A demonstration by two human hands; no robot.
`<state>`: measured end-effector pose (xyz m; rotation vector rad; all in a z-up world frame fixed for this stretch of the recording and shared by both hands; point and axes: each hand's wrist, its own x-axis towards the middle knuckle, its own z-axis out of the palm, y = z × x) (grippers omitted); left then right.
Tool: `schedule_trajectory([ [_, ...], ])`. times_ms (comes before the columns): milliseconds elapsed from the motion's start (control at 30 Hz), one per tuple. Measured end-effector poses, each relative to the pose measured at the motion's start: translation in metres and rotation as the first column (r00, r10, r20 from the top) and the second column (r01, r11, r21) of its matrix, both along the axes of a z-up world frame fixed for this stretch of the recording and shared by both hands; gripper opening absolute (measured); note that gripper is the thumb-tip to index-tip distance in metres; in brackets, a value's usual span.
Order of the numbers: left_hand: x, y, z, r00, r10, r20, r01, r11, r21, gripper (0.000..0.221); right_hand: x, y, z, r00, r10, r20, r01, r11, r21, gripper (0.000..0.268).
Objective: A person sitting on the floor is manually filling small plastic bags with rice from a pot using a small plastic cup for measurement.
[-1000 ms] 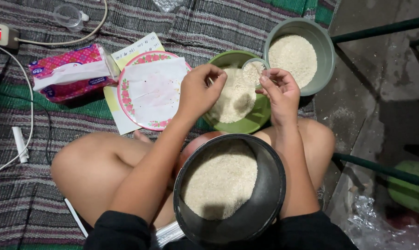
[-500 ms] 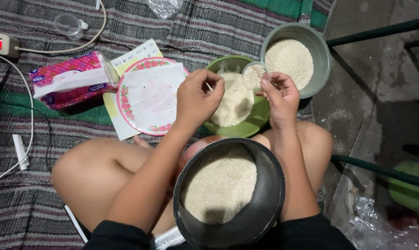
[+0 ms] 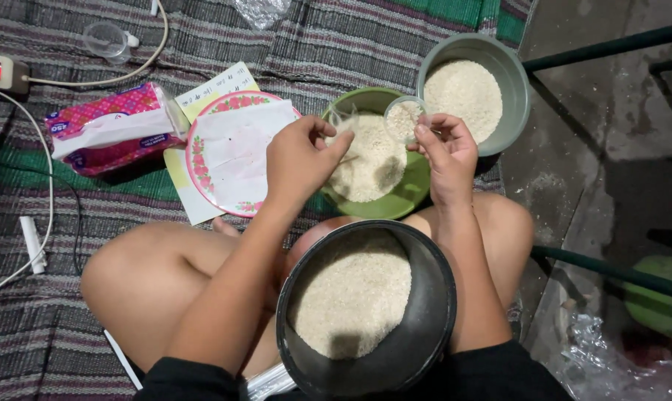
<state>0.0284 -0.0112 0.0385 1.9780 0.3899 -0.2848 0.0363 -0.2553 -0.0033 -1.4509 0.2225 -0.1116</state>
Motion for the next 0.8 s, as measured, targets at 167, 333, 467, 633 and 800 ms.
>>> schedule_trajectory([
  [167, 0.009, 0.004, -0.002, 0.998, -0.002, 0.06, -0.001, 0.998, 0.055, 0.021, 0.0, -0.001, 0.0, 1.0, 0.001, -0.003, -0.001, 1.0, -0.009, 0.029],
  [333, 0.016, 0.004, -0.02, 0.999, 0.03, 0.013, -0.029, 1.0, -0.009, 0.015, -0.001, 0.001, 0.002, 1.0, 0.005, -0.012, -0.005, 1.0, -0.017, 0.029],
  [467, 0.016, 0.007, -0.019, 0.995, -0.038, 0.094, 0.04, 0.999, -0.012, 0.016, -0.001, 0.001, 0.0, 1.0, 0.003, -0.01, -0.003, 1.0, -0.029, 0.03],
  [633, 0.01, 0.004, 0.001, 0.964, 0.024, 0.265, 0.053, 0.959, -0.279, 0.013, -0.002, -0.001, 0.004, 0.998, -0.04, 0.052, 0.042, 0.998, -0.045, 0.028],
  [800, 0.001, -0.008, -0.006, 0.946, 0.001, 0.326, 0.086, 0.964, -0.252, 0.007, 0.0, 0.0, 0.003, 0.993, -0.076, 0.086, 0.079, 0.997, -0.027, 0.026],
])
